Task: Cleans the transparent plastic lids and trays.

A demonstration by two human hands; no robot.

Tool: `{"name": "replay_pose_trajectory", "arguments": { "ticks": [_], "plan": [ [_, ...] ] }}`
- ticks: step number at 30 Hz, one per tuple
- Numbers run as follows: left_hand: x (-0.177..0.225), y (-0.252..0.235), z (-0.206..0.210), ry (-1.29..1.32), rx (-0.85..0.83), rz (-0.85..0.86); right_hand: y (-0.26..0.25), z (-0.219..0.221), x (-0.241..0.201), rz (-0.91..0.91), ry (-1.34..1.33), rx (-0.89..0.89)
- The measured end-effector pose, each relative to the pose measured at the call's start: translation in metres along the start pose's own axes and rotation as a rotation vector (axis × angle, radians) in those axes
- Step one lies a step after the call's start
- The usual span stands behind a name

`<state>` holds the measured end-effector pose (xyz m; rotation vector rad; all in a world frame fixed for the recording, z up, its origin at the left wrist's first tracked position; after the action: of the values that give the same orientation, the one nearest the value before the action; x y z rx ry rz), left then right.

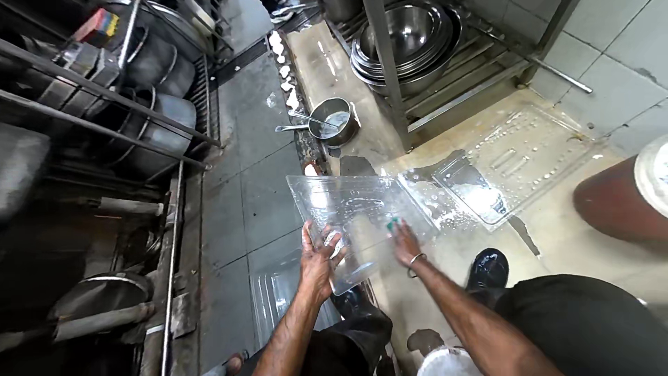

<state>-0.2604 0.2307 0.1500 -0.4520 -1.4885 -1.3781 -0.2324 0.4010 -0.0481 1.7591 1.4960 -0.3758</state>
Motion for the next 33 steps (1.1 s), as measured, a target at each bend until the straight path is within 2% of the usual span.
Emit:
{"name": "replay_pose_trajectory", "arguments": {
  "ticks": [3,5,7,12,14,17,19,23,26,29,33],
  "plan": [
    [0.004,-0.004,-0.003,-0.149,0.046,0.001,0.042,-0.006,-0.099,-0.476,-0.19,0.151],
    [0.008,-0.008,-0.007,-0.219,0.06,0.023,0.047,-0.008,-0.127,-0.626,-0.2,0.102],
    [0.009,-0.011,-0.014,-0.204,0.053,0.02,0.031,0.009,-0.099,-0.531,-0.15,0.109],
    [0.006,-0.013,-0.024,-0.189,0.058,0.016,-0.038,0.043,0.077,0.083,0.043,-0.07],
    [0.008,-0.012,-0.022,-0.193,0.012,0.03,-0.058,0.039,0.113,0.25,0.078,-0.104],
    [0.012,-0.008,-0.015,-0.241,-0.01,0.033,-0.092,0.038,0.118,0.348,0.061,-0.107],
    [0.014,-0.007,-0.014,-0.274,-0.009,0.016,-0.125,0.039,0.113,0.269,0.04,-0.115],
    [0.014,-0.012,-0.023,-0.321,-0.059,0.008,-0.198,0.025,0.073,0.064,-0.018,-0.101],
    [0.012,-0.017,-0.03,-0.3,-0.071,0.012,-0.235,0.022,0.065,0.048,-0.012,-0.077],
    [0.01,-0.018,-0.036,-0.256,-0.11,0.027,-0.231,0.02,0.091,0.13,0.124,-0.11],
    [0.011,-0.013,-0.029,-0.281,-0.082,0.044,-0.166,0.021,0.118,0.201,0.211,-0.146]
  ]
}}
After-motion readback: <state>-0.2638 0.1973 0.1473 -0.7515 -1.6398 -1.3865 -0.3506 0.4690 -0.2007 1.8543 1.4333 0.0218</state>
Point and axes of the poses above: each hand's wrist, its own y-axis away from the middle knuckle, its own z-axis out of the palm, x = y × z, the point moved 2 cm from there along -y, towards the middle knuckle, and after that the axes turned 14 degrees about y, right-handed, at the moved point
